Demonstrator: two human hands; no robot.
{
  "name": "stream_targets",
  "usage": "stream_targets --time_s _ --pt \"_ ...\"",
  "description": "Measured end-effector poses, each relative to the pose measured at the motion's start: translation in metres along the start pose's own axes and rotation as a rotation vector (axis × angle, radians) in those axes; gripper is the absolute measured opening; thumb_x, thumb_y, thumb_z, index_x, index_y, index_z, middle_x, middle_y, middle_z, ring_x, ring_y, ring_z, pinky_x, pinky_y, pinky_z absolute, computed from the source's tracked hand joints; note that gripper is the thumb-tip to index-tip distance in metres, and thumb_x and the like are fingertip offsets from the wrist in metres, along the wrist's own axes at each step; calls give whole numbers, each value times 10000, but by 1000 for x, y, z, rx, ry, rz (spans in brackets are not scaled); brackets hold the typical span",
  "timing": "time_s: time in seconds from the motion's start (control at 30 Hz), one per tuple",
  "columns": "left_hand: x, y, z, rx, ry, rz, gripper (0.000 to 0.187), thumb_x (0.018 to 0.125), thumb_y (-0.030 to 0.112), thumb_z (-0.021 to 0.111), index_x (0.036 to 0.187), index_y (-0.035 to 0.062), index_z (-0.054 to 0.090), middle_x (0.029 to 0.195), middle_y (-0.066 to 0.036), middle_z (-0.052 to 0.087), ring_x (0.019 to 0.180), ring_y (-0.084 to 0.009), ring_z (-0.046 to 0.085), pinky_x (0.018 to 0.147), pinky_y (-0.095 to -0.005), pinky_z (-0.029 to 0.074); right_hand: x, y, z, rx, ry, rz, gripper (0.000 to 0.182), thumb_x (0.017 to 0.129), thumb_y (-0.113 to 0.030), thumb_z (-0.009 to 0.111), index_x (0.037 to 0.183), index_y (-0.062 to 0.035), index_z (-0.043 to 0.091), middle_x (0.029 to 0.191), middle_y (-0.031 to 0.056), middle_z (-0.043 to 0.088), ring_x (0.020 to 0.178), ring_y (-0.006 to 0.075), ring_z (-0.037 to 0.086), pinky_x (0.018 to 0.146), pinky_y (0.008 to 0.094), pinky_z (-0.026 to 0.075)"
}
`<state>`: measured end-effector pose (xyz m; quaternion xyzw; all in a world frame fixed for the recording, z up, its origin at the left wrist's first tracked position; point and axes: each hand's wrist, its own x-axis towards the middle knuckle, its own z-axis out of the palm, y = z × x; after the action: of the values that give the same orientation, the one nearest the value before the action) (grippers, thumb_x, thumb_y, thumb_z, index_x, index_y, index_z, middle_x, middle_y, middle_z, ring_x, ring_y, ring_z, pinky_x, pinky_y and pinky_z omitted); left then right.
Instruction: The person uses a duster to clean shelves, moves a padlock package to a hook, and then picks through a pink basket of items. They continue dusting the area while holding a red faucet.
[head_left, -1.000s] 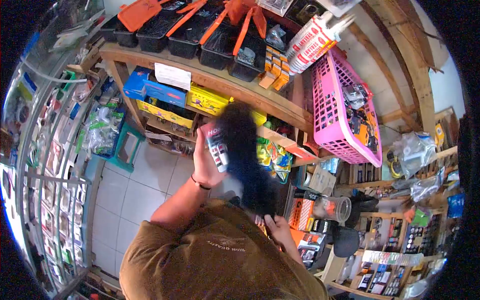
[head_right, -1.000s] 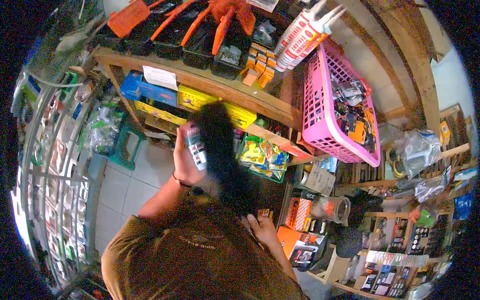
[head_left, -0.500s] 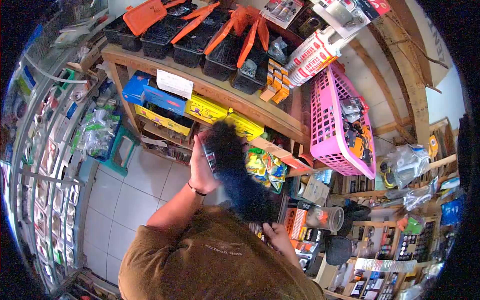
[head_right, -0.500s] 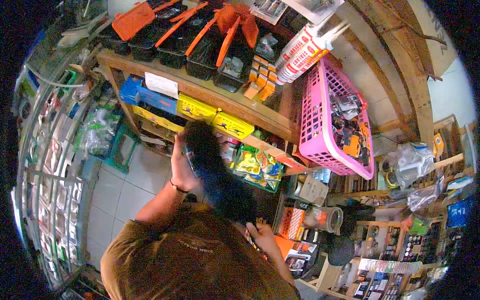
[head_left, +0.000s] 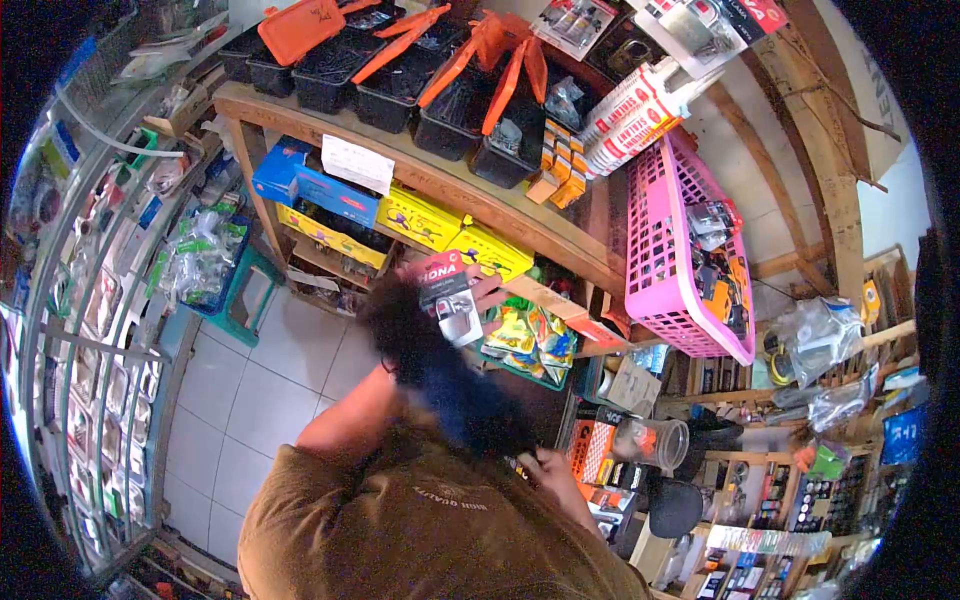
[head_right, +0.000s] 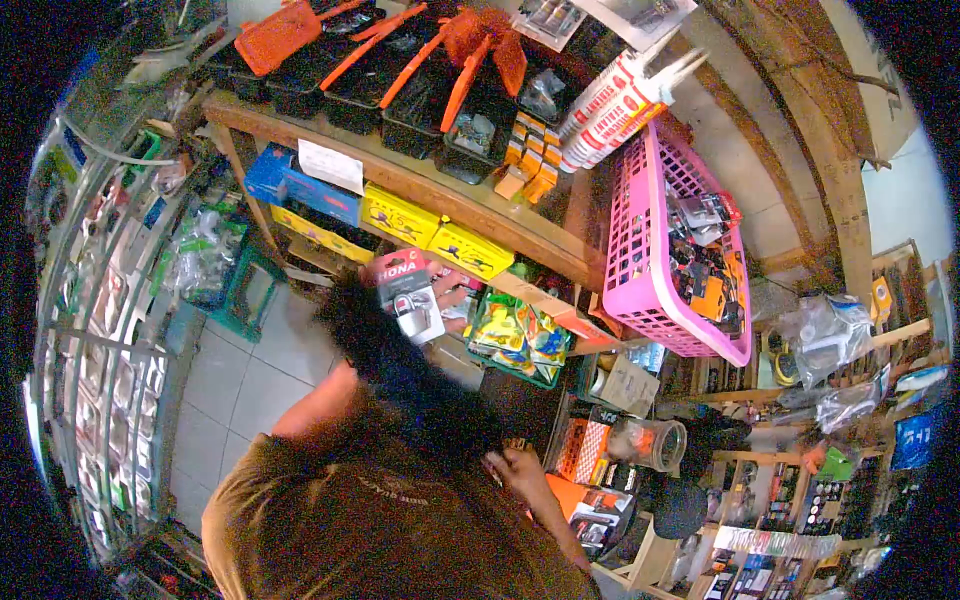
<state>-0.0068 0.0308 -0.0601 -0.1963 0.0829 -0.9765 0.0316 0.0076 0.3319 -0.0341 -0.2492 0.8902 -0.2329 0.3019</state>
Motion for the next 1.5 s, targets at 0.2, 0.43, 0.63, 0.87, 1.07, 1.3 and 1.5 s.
stream_targets --time_s 0.2,0.43,0.63,0.87,1.07,1.3,1.5 --pt "-8 -5 -18 172 27 76 636 845 563 257 1267 94 340 1273 -151 387 1173 -321 365 970 -503 273 6 27 4 -159 -17 -235 357 851 -290 526 640 -2 524 534 84 434 509 110 398 470 296 334" --pt "-8 -5 -13 140 120 120 619 841 550 296 1247 88 360 1262 -147 399 1141 -340 390 972 -473 286 3 4 -15 -40 -43 -78 422 842 -361 516 640 9 515 531 111 444 477 166 390 461 329 339" --pt "-7 -15 0 295 252 201 585 853 525 287 1221 80 376 1288 -152 365 1149 -336 389 946 -551 276 10 25 -1 12 -5 -134 384 839 -342 524 671 3 532 520 124 444 468 165 391 461 333 339" --pt "-12 -15 4 1 175 193 609 810 540 382 1245 113 377 1287 -135 377 1167 -325 374 924 -549 312 4 16 -2 200 27 86 367 852 -290 527 631 3 505 477 46 414 453 113 376 441 302 307" --pt "-17 -8 -1 36 -64 55 690 790 613 349 1233 87 384 1265 -173 392 1156 -273 399 968 -440 302 -6 -11 -8 284 66 93 454 850 -392 484 597 -18 530 497 111 461 456 224 456 456 348 358" --pt "-17 -18 22 274 239 191 589 841 522 331 1228 80 375 1244 -141 419 1139 -303 400 939 -489 320 -4 4 9 327 105 13 448 838 -391 506 601 -11 519 481 117 431 443 210 437 436 353 329" --pt "-17 -11 8 330 155 29 599 846 515 321 1271 94 336 1305 -131 354 1188 -290 352 963 -446 312 -11 -12 0 82 19 -52 424 827 -338 540 578 1 493 468 123 403 419 186 379 418 350 309"
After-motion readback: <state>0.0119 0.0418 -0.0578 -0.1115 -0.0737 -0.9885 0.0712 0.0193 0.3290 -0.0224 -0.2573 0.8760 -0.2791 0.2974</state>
